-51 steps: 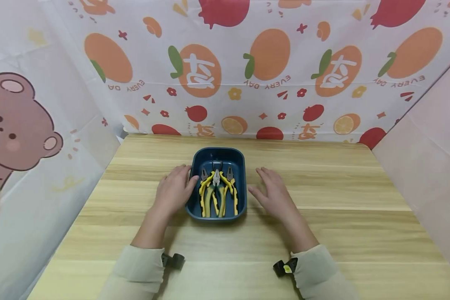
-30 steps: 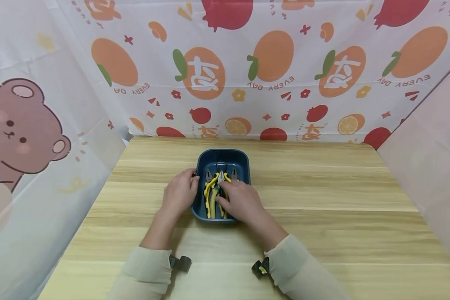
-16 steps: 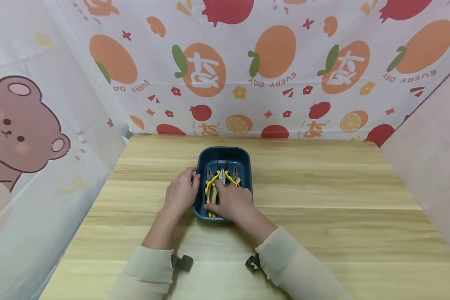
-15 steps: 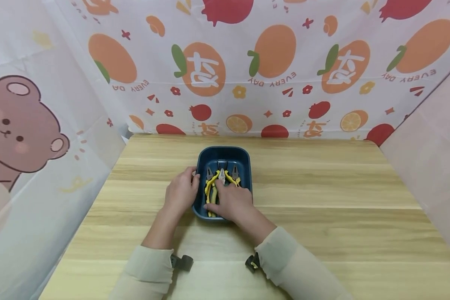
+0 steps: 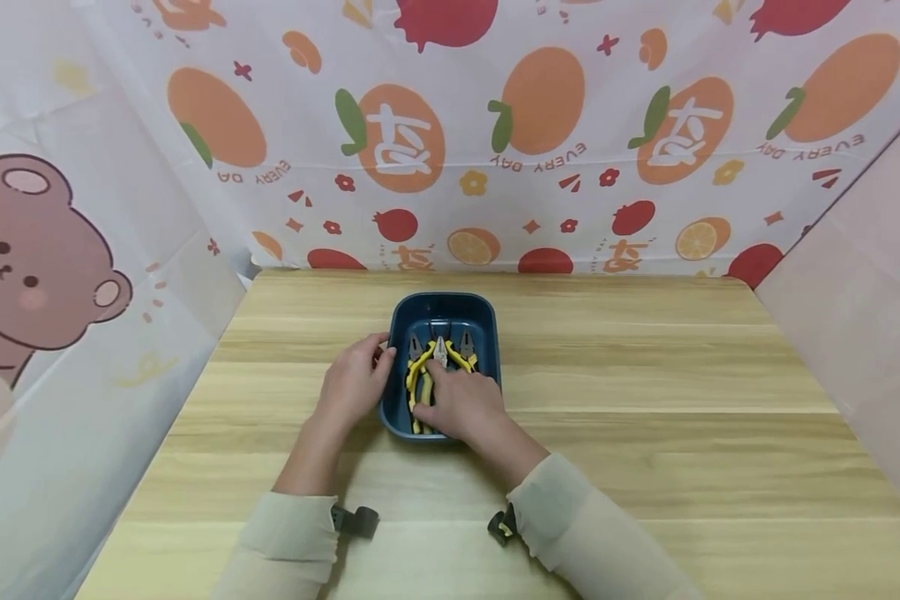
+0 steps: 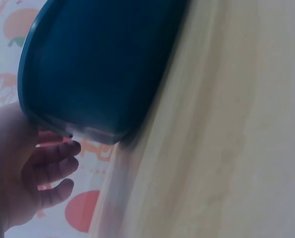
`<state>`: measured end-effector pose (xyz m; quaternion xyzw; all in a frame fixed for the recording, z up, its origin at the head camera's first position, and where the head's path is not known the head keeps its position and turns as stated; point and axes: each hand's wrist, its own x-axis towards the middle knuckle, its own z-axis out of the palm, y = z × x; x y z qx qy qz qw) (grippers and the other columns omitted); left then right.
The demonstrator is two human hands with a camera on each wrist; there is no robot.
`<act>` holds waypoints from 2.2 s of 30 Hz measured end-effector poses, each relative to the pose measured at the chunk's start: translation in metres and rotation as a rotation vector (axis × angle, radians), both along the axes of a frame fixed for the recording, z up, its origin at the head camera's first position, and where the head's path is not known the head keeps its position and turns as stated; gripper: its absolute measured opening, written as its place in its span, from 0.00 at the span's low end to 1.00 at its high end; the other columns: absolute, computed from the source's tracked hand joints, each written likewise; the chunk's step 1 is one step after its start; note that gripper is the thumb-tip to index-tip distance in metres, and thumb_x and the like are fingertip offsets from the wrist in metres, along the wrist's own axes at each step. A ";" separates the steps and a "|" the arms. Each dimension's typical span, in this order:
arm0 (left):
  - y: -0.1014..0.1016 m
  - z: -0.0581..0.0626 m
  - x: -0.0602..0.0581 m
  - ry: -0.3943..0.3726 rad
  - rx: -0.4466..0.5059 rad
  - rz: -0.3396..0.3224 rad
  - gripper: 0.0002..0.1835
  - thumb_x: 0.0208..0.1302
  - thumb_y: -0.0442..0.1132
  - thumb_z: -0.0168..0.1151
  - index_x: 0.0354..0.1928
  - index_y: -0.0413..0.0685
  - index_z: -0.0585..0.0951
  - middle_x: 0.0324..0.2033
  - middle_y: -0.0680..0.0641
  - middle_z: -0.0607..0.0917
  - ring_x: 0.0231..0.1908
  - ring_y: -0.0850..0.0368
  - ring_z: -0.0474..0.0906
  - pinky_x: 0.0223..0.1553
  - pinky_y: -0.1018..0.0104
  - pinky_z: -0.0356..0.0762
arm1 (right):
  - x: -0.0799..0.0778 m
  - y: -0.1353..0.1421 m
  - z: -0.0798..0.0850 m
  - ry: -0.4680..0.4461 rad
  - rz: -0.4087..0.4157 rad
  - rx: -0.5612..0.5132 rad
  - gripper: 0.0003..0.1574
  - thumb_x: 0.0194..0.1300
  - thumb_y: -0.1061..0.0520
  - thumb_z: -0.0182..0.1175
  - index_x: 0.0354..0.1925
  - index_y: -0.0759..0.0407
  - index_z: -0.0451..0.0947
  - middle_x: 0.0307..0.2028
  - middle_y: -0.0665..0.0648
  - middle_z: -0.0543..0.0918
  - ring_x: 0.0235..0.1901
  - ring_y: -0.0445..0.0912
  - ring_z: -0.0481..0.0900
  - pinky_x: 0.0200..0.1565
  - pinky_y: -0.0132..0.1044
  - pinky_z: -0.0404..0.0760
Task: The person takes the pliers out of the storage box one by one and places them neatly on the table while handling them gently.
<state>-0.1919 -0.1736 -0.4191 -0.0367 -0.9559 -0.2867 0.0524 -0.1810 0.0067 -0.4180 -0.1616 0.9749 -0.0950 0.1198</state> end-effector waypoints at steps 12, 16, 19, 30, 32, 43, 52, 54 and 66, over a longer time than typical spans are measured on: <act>-0.009 -0.005 -0.001 0.105 -0.143 -0.173 0.26 0.76 0.44 0.48 0.70 0.38 0.68 0.71 0.39 0.66 0.74 0.41 0.56 0.73 0.42 0.55 | 0.003 0.003 -0.002 0.044 -0.067 -0.201 0.46 0.60 0.32 0.55 0.73 0.38 0.59 0.54 0.60 0.81 0.30 0.51 0.77 0.30 0.44 0.82; -0.008 -0.003 -0.002 0.071 -0.143 -0.187 0.26 0.77 0.44 0.47 0.70 0.37 0.66 0.72 0.39 0.64 0.75 0.41 0.54 0.73 0.40 0.52 | 0.005 0.006 0.000 0.036 -0.120 -0.338 0.41 0.60 0.36 0.54 0.71 0.35 0.60 0.58 0.62 0.76 0.34 0.53 0.77 0.35 0.45 0.82; -0.007 -0.004 -0.002 0.080 -0.138 -0.187 0.26 0.77 0.43 0.47 0.70 0.36 0.66 0.72 0.38 0.65 0.74 0.41 0.54 0.73 0.39 0.52 | 0.005 0.011 0.000 0.040 -0.147 -0.479 0.39 0.60 0.38 0.53 0.70 0.34 0.61 0.58 0.58 0.75 0.39 0.52 0.76 0.38 0.45 0.80; -0.006 -0.002 -0.001 0.046 -0.141 -0.182 0.27 0.77 0.44 0.46 0.72 0.38 0.64 0.73 0.40 0.63 0.75 0.44 0.53 0.75 0.43 0.49 | -0.009 0.056 0.011 -0.270 -0.034 -1.591 0.39 0.63 0.64 0.40 0.72 0.46 0.56 0.56 0.74 0.70 0.26 0.51 0.81 0.18 0.32 0.80; -0.007 -0.002 -0.001 0.040 -0.145 -0.181 0.27 0.77 0.44 0.46 0.72 0.38 0.64 0.73 0.40 0.63 0.75 0.44 0.52 0.75 0.43 0.48 | -0.012 0.065 0.013 -0.267 -0.020 -1.683 0.37 0.64 0.64 0.39 0.71 0.50 0.54 0.55 0.73 0.70 0.24 0.45 0.79 0.16 0.29 0.77; -0.006 -0.001 -0.001 0.020 -0.136 -0.170 0.28 0.77 0.45 0.46 0.72 0.38 0.64 0.73 0.40 0.63 0.76 0.45 0.52 0.76 0.45 0.48 | -0.033 0.109 0.004 0.037 -0.345 -1.270 0.35 0.62 0.60 0.53 0.67 0.46 0.64 0.43 0.64 0.74 0.30 0.48 0.73 0.28 0.34 0.76; -0.007 -0.001 -0.002 -0.002 -0.131 -0.164 0.28 0.78 0.46 0.46 0.73 0.39 0.63 0.74 0.42 0.62 0.76 0.46 0.51 0.76 0.46 0.49 | -0.040 0.111 -0.033 0.019 -0.330 -0.527 0.39 0.60 0.50 0.63 0.69 0.47 0.68 0.61 0.68 0.68 0.57 0.60 0.67 0.55 0.55 0.76; -0.006 -0.001 -0.002 0.001 -0.129 -0.168 0.28 0.78 0.46 0.46 0.73 0.39 0.63 0.74 0.42 0.62 0.76 0.46 0.51 0.75 0.46 0.50 | -0.039 0.109 -0.034 0.006 -0.338 -0.481 0.39 0.60 0.49 0.64 0.69 0.47 0.68 0.63 0.69 0.63 0.62 0.63 0.63 0.58 0.59 0.74; -0.006 -0.001 -0.002 -0.002 -0.114 -0.161 0.28 0.78 0.46 0.46 0.73 0.40 0.63 0.74 0.42 0.62 0.76 0.46 0.52 0.74 0.45 0.53 | -0.029 0.101 -0.026 0.071 -0.323 -0.287 0.43 0.57 0.43 0.67 0.69 0.51 0.70 0.53 0.65 0.70 0.50 0.58 0.70 0.45 0.50 0.78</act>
